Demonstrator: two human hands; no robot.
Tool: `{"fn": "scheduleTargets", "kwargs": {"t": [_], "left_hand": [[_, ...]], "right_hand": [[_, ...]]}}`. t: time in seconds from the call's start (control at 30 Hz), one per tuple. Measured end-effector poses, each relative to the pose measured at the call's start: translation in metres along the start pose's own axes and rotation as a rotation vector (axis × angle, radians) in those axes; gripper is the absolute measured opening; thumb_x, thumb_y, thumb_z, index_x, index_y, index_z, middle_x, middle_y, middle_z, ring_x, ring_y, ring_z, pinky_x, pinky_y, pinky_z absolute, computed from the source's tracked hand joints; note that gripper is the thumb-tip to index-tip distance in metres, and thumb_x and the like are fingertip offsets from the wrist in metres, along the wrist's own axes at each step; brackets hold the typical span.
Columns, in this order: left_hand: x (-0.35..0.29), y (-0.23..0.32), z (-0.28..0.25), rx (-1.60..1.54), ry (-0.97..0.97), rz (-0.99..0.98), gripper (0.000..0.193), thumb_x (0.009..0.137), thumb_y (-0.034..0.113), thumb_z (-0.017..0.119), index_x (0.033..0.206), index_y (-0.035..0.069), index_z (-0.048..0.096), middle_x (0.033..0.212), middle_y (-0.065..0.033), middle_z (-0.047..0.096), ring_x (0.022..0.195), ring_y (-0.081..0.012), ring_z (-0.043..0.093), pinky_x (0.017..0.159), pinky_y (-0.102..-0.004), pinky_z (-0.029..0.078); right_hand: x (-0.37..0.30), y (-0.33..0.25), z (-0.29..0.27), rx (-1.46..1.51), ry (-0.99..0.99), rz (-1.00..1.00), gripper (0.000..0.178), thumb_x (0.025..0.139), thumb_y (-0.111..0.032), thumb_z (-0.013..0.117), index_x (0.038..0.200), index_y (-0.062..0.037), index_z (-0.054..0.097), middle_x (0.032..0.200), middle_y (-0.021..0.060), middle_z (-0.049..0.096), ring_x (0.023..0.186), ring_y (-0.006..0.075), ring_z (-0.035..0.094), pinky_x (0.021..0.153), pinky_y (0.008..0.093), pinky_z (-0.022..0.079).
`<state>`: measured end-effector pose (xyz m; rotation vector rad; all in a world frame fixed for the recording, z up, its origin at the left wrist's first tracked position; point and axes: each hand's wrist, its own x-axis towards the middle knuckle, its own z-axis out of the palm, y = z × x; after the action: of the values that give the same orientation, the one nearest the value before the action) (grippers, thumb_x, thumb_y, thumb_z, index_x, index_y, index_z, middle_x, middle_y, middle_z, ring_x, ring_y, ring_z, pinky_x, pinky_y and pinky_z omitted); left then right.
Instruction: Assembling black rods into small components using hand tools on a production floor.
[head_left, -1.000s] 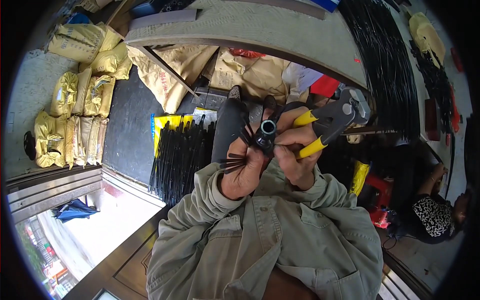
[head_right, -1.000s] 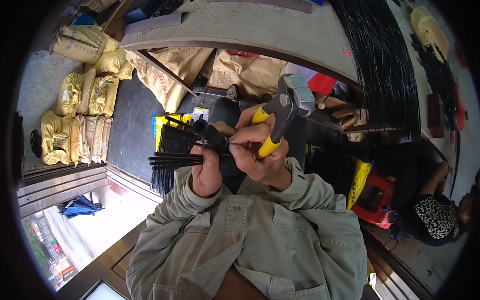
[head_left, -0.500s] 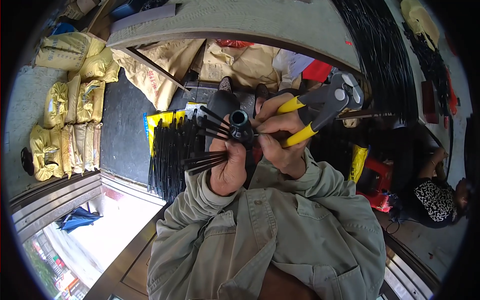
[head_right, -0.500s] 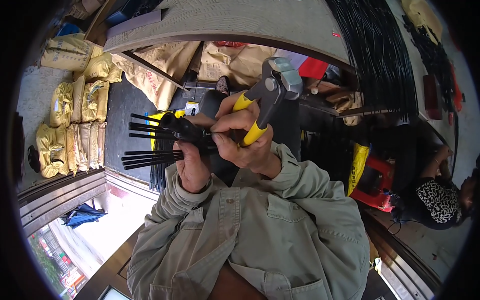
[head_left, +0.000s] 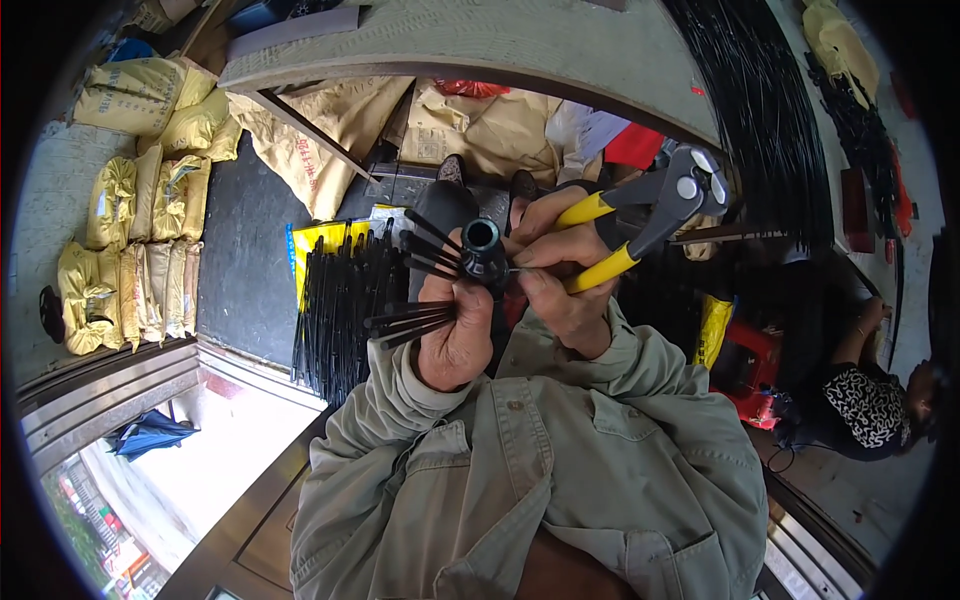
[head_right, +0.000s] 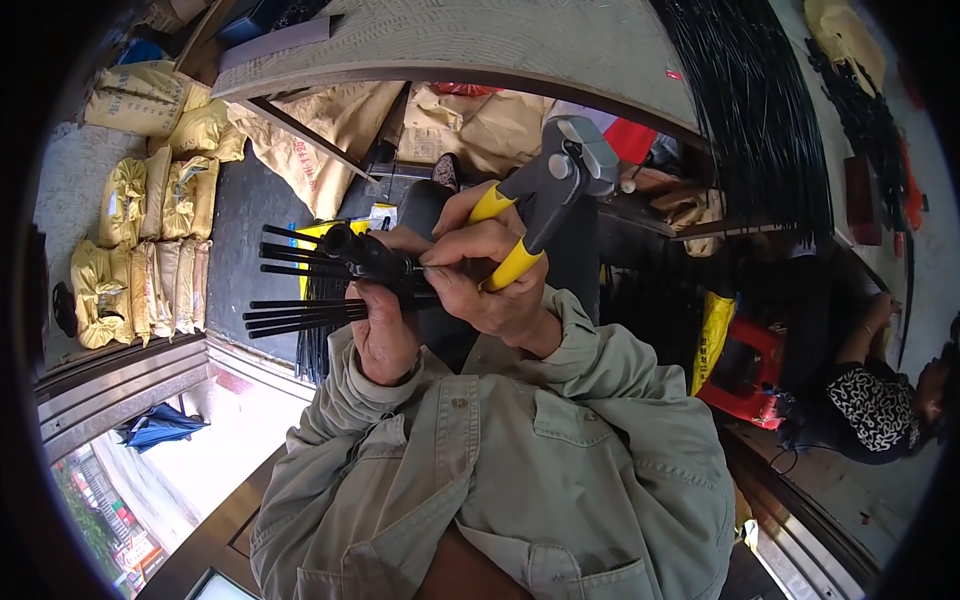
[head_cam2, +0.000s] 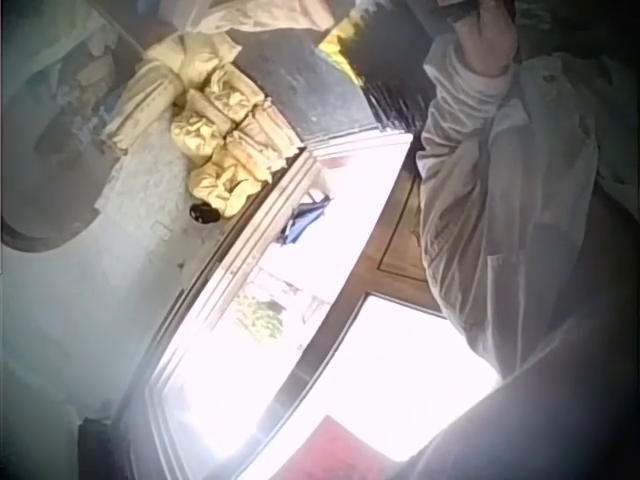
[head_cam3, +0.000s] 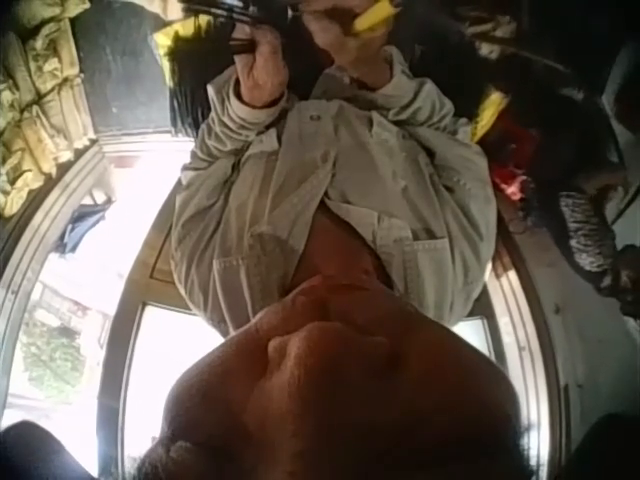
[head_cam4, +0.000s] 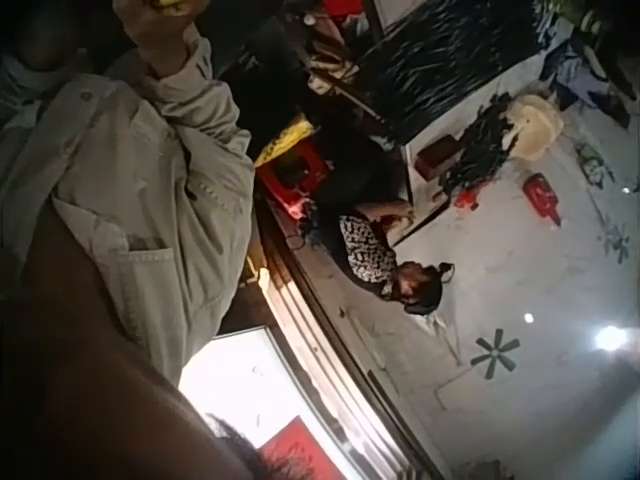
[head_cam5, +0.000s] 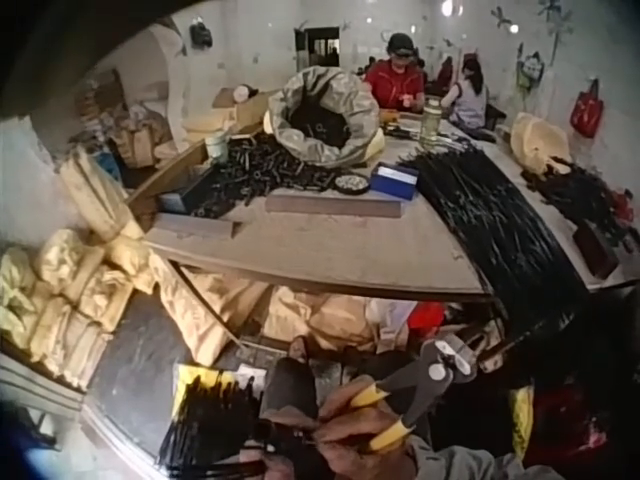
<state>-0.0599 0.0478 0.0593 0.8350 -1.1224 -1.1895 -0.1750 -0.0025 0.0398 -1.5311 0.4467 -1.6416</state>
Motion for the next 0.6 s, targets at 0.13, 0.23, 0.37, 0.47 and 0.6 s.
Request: {"fn": "scheduleTargets", "kwargs": {"t": [0.13,0.23,0.37,0.47,0.6], "left_hand": [[0.000,0.001,0.001,-0.028,0.012,0.001,0.051,0.088,0.046,0.042,0.109,-0.001,0.045,0.095,-0.0037,0.052,0.084,-0.0091,0.045,0.075,-0.0235,0.037],[0.000,0.001,-0.001,-0.046,0.013,0.014,0.050,0.088,0.045,0.043,0.108,-0.001,0.045,0.094,-0.0037,0.052,0.084,-0.0094,0.045,0.075,-0.0236,0.037],[-0.001,-0.001,-0.006,-0.037,-0.012,0.053,0.046,0.088,0.040,0.046,0.108,-0.001,0.046,0.095,-0.0042,0.052,0.084,-0.0101,0.045,0.076,-0.0242,0.037],[-0.001,-0.004,-0.010,-0.018,-0.024,0.101,0.042,0.088,0.036,0.048,0.108,-0.002,0.046,0.096,-0.0049,0.051,0.085,-0.0106,0.045,0.076,-0.0249,0.037],[-0.001,-0.007,-0.011,-0.058,-0.022,0.124,0.039,0.089,0.030,0.049,0.110,-0.002,0.045,0.100,-0.0065,0.051,0.089,-0.0118,0.045,0.080,-0.0266,0.037]], "right_hand": [[0.002,-0.002,0.000,0.016,-0.031,0.009,0.015,0.066,-0.003,0.066,0.080,-0.0036,0.062,0.085,0.0109,0.050,0.071,0.0142,0.048,0.063,0.0241,0.039],[0.004,-0.006,-0.002,0.009,-0.089,0.034,0.015,0.067,-0.004,0.065,0.081,-0.0028,0.061,0.087,0.0110,0.050,0.075,0.0154,0.048,0.068,0.0273,0.039],[0.016,-0.019,-0.010,0.009,-0.213,0.154,0.014,0.071,-0.006,0.063,0.083,-0.0013,0.058,0.091,0.0117,0.048,0.082,0.0177,0.047,0.077,0.0330,0.040],[0.024,-0.025,-0.011,0.055,-0.303,0.298,0.013,0.071,-0.004,0.063,0.083,-0.0003,0.059,0.092,0.0121,0.048,0.083,0.0179,0.048,0.077,0.0315,0.040],[0.020,-0.026,-0.006,0.068,-0.282,0.374,0.012,0.072,-0.003,0.063,0.083,0.0005,0.060,0.093,0.0120,0.049,0.086,0.0172,0.048,0.076,0.0283,0.040]]}}
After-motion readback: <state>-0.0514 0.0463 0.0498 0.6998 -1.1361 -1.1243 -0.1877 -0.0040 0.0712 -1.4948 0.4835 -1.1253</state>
